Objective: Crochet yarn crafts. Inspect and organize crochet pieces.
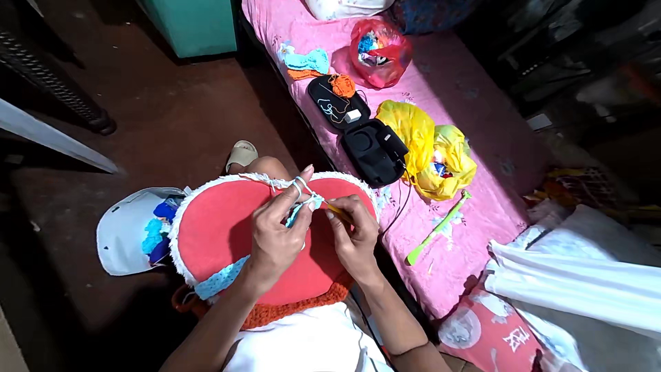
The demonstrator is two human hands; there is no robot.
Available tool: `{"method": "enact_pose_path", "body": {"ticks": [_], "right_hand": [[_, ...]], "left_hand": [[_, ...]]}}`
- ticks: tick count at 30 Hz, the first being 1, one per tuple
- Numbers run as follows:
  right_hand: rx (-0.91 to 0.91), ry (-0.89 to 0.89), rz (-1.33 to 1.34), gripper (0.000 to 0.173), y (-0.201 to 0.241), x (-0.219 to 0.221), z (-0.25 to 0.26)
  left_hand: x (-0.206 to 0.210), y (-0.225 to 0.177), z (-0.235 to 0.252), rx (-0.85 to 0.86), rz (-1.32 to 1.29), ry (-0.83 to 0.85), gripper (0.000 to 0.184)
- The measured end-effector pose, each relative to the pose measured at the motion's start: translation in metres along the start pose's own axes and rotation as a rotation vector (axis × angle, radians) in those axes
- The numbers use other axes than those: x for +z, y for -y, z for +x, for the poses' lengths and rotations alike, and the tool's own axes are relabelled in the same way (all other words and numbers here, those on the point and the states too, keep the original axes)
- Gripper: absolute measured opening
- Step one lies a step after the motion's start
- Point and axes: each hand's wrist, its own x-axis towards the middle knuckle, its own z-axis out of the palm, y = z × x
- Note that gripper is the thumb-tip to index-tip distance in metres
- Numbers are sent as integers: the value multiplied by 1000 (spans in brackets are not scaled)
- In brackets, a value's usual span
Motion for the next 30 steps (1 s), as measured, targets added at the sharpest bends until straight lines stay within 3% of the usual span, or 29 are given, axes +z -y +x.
{"method": "enact_pose_path", "body": {"ticks": [5, 12, 15, 19, 23, 26, 30], "right_hand": [[-167, 3, -203, 11, -3, -1, 2], [-200, 78, -160, 12, -5, -6, 3], [-62, 122, 52, 10, -2, -9, 1], [368, 141, 528, 15, 5, -12, 1], [678, 181, 914, 21, 8, -9, 3], [672, 173, 894, 30, 9, -5, 3], [535, 163, 613, 29, 7, -1, 3]], "left_hand": [[-14, -2, 10, -9, -31, 78, 39], [-29, -6, 18, -184, -180, 149, 41], [-32, -4, 18, -258, -294, 162, 41], [-32, 2, 17, -293, -440, 180, 44], [-26, -1, 10, -217, -268, 150, 43], [-16, -1, 0, -205, -164, 130, 44], [-11, 3, -5, -224, -89, 134, 46]]}}
